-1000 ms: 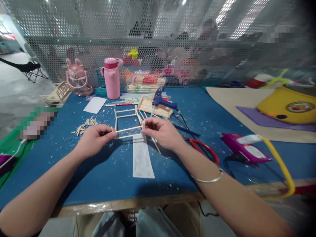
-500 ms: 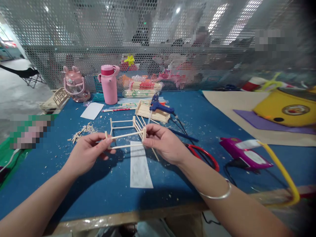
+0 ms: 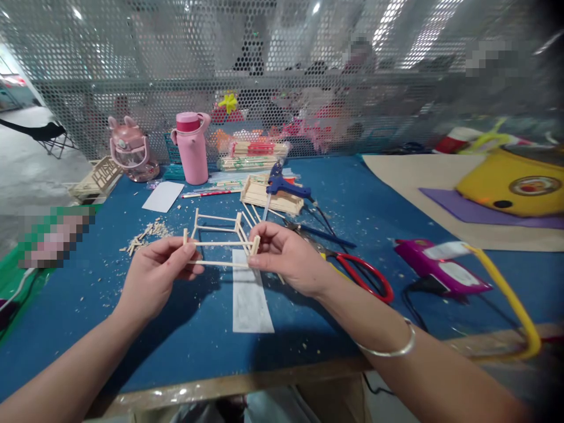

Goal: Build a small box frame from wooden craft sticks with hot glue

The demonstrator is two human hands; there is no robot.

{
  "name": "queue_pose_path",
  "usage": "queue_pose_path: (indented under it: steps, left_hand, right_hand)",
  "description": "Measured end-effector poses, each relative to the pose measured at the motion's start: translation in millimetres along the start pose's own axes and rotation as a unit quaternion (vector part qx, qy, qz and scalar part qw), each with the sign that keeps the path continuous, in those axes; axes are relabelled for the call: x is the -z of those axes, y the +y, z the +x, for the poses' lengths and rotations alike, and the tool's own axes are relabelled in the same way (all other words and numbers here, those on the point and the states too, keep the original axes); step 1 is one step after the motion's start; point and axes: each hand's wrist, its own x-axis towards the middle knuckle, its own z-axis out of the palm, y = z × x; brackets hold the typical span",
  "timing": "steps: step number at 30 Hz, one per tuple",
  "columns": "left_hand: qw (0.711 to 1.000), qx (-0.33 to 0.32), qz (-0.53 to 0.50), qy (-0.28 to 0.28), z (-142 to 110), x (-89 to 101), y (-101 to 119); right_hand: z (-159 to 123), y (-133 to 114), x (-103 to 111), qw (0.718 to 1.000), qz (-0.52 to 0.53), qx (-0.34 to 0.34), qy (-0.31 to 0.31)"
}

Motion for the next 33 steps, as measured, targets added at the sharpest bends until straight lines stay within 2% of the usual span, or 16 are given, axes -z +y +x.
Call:
queue_pose_path:
  steps: [5,7,9,12,14,16,18,20,22,24,27,30,31,32,33]
  left_hand:
    - [0.999,-0.025,0.032,0.017,-3,-3.3,-1]
    - [0.997,-0.049,0.06,0.015,-6,-4.8,1]
    - [0.991,-0.082,0.1,0.013,-7,-6.0,6]
    - [0.975,-0.125,0.183,0.004,-6,-8.3,19]
    - [0.956,-0.149,0.249,-0.032,-3,-11.0,31]
    - [0.93,-0.174,0.313,-0.081,2,-15.6,44]
    - [0.907,-0.195,0.355,-0.12,7,-21.9,55]
    - [0.897,-0.209,0.363,-0.139,13,-28.8,63]
    - [0.902,-0.213,0.347,-0.141,19,-34.8,68]
    - [0.916,-0.21,0.319,-0.126,24,-39.3,67]
    - [0.941,-0.231,0.237,-0.066,25,-43.7,56]
    - [0.945,-0.288,0.14,0.066,17,-45.1,32]
    - [0.945,-0.286,0.134,0.088,13,-44.7,23]
    - [0.949,-0.267,0.149,0.07,9,-44.1,15]
    - [0.952,-0.249,0.178,0.016,5,-43.2,7]
  right_hand:
    - [-3,-5,-2,0.997,-0.077,0.013,-0.004]
    - [-4,-7,-2,0.992,-0.124,0.04,-0.002]
    - [-5,-9,-2,0.974,-0.205,0.092,0.004]
    - [-7,-10,-2,0.931,-0.326,0.164,-0.015]
    - [-7,-10,-4,0.911,-0.368,0.183,-0.038]
    - [-7,-8,-6,0.905,-0.381,0.183,-0.047]
    - [-6,-6,-8,0.913,-0.367,0.17,-0.05]
    - [-6,-4,-11,0.941,-0.309,0.129,-0.046]
    - [-5,-2,-13,0.975,-0.212,0.062,-0.035]
    - [-5,-1,-15,0.993,-0.112,0.006,-0.023]
    - [-5,0,-17,1.0,-0.013,-0.011,-0.016]
    - [-4,1,-20,0.999,0.036,-0.006,-0.01]
    - [-4,1,-21,0.999,0.045,-0.005,-0.007]
    - [-4,1,-22,0.999,0.051,-0.004,-0.003]
    - [-4,2,-22,0.998,0.058,-0.001,0.001]
